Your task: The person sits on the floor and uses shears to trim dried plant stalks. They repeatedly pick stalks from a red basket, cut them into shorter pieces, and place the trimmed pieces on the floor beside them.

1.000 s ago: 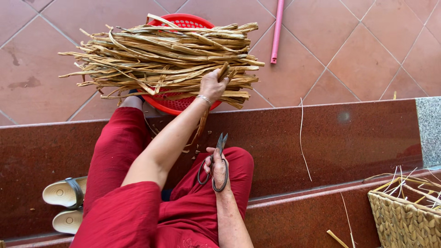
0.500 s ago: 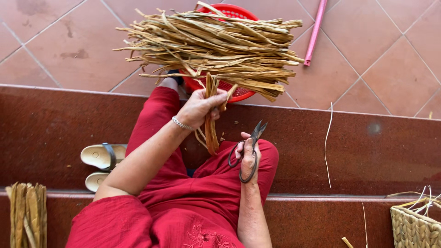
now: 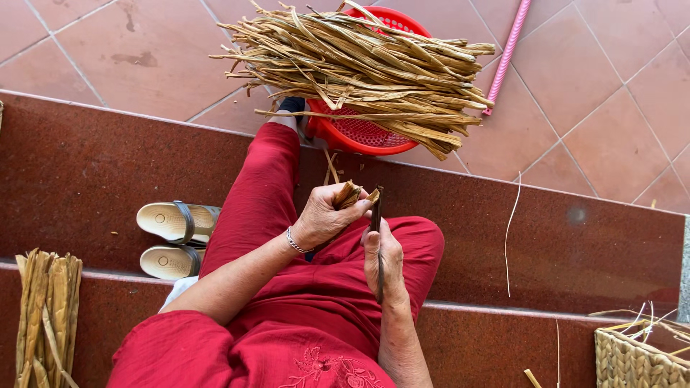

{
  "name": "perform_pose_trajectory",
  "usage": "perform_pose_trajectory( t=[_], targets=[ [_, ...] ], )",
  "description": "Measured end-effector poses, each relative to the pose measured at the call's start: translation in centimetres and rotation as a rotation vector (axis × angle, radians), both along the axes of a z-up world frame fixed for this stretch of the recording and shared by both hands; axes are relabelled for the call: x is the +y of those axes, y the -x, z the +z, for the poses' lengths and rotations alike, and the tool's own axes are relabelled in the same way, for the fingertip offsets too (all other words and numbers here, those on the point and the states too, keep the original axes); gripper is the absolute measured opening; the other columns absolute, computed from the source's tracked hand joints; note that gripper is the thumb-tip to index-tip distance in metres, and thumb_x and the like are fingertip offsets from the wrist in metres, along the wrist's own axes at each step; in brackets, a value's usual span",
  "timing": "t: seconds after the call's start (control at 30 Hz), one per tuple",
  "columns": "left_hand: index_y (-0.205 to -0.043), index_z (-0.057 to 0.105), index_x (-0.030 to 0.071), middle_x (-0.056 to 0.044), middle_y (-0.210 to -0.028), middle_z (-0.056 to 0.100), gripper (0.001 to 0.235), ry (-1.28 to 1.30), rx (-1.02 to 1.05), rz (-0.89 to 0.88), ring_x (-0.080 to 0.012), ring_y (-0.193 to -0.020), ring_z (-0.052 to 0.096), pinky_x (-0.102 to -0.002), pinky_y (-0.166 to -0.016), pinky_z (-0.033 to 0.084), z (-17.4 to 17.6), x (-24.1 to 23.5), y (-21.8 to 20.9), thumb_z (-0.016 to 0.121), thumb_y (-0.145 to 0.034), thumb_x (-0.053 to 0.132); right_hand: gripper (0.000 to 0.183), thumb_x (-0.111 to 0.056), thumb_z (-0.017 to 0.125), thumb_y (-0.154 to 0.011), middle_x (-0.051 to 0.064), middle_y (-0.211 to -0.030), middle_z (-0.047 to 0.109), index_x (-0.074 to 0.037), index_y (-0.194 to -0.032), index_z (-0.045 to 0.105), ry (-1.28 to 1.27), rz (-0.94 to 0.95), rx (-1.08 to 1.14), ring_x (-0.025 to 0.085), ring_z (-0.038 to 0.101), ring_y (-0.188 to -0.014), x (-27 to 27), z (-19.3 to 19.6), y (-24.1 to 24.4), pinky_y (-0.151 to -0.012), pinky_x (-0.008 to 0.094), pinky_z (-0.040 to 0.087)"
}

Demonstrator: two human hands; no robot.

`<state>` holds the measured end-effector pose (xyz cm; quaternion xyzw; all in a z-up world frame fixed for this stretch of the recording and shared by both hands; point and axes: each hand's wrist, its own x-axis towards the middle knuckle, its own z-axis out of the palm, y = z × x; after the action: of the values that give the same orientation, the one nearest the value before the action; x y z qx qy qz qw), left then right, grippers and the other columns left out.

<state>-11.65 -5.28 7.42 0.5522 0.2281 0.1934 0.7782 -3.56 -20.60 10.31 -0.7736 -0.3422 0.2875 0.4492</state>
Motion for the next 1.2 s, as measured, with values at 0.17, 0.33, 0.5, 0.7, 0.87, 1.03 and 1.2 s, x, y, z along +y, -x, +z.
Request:
perform_pose_trajectory(
  t=[0.17,0.33,0.5,0.7,0.87,1.03,1.2],
  targets=[
    [-0.099,0.073,0.000,0.001,-0.080,0.068,0.007,-0.246,0.032,0.048,-0.0021,-0.073,0.058,-0.022,-0.062,0.050,0.5,0.1,0.2,0.075,-0.097,0.007,0.089,-0.072,0.027,-0.100,0.004,-0.074,0.056,0.002,-0.141,0.055,0.030,0.010,-0.072,0.013,0.058,-0.067,0.1,0.4,0.5,-0.063,0.031,0.051],
    [-0.096,0.069,0.002,0.002,-0.079,0.068,0.006,-0.233,0.037,0.072,-0.0011,-0.074,0.065,-0.021,-0.062,0.055,0.5,-0.2,-0.2,0.073,-0.095,0.006,0.087,-0.070,0.028,-0.105,0.006,-0.078,0.060,0.005,-0.142,0.053,0.002,0.013,-0.151,0.016,0.062,-0.071,0.1,0.2,0.7,-0.067,0.032,0.053],
    [-0.097,0.069,0.003,0.003,-0.080,0.068,0.005,-0.137,0.032,0.078,-0.0012,-0.074,0.066,-0.021,-0.064,0.057,-0.1,-0.7,-0.6,0.072,-0.095,0.007,0.087,-0.070,0.024,-0.100,0.006,-0.063,0.054,0.002,-0.138,0.056,0.114,-0.004,-0.118,0.017,0.059,-0.058,0.0,-0.7,0.4,-0.056,0.034,0.050],
    [-0.100,0.071,0.003,0.004,-0.084,0.067,0.006,0.013,0.060,0.081,-0.0009,-0.075,0.060,-0.020,-0.062,0.052,-1.6,-1.1,-1.2,0.072,-0.097,0.006,0.088,-0.072,0.016,-0.099,0.005,-0.055,0.049,-0.002,-0.124,0.064,0.115,-0.018,-0.085,0.018,0.056,-0.052,-0.4,-2.0,0.4,-0.054,0.035,0.045],
    [-0.099,0.067,0.003,0.004,-0.085,0.070,0.007,0.318,0.059,0.059,-0.0033,-0.077,0.068,-0.024,-0.069,0.064,-2.4,-1.2,-1.5,0.068,-0.092,0.005,0.092,-0.074,0.013,-0.101,0.006,-0.060,0.054,0.001,-0.129,0.059,0.058,-0.022,-0.152,0.020,0.062,-0.058,-0.4,-2.3,0.6,-0.059,0.038,0.050],
    [-0.100,0.066,0.001,0.001,-0.088,0.068,0.005,0.089,0.019,0.052,-0.0043,-0.079,0.066,-0.024,-0.071,0.060,-2.9,-1.7,-1.3,0.070,-0.097,0.003,0.097,-0.076,0.010,-0.101,0.008,-0.063,0.055,0.005,-0.133,0.054,0.031,0.011,-0.185,0.024,0.063,-0.062,-0.3,-2.6,0.4,-0.060,0.040,0.051],
    [-0.099,0.066,0.003,0.004,-0.083,0.066,0.005,0.164,0.057,0.038,-0.0034,-0.075,0.064,-0.023,-0.066,0.059,-3.5,-1.8,-1.2,0.068,-0.095,0.004,0.096,-0.076,0.008,-0.097,0.007,-0.054,0.050,0.000,-0.121,0.061,0.075,-0.021,-0.090,0.021,0.060,-0.054,-0.5,-3.0,0.6,-0.056,0.039,0.049]
  ],
)
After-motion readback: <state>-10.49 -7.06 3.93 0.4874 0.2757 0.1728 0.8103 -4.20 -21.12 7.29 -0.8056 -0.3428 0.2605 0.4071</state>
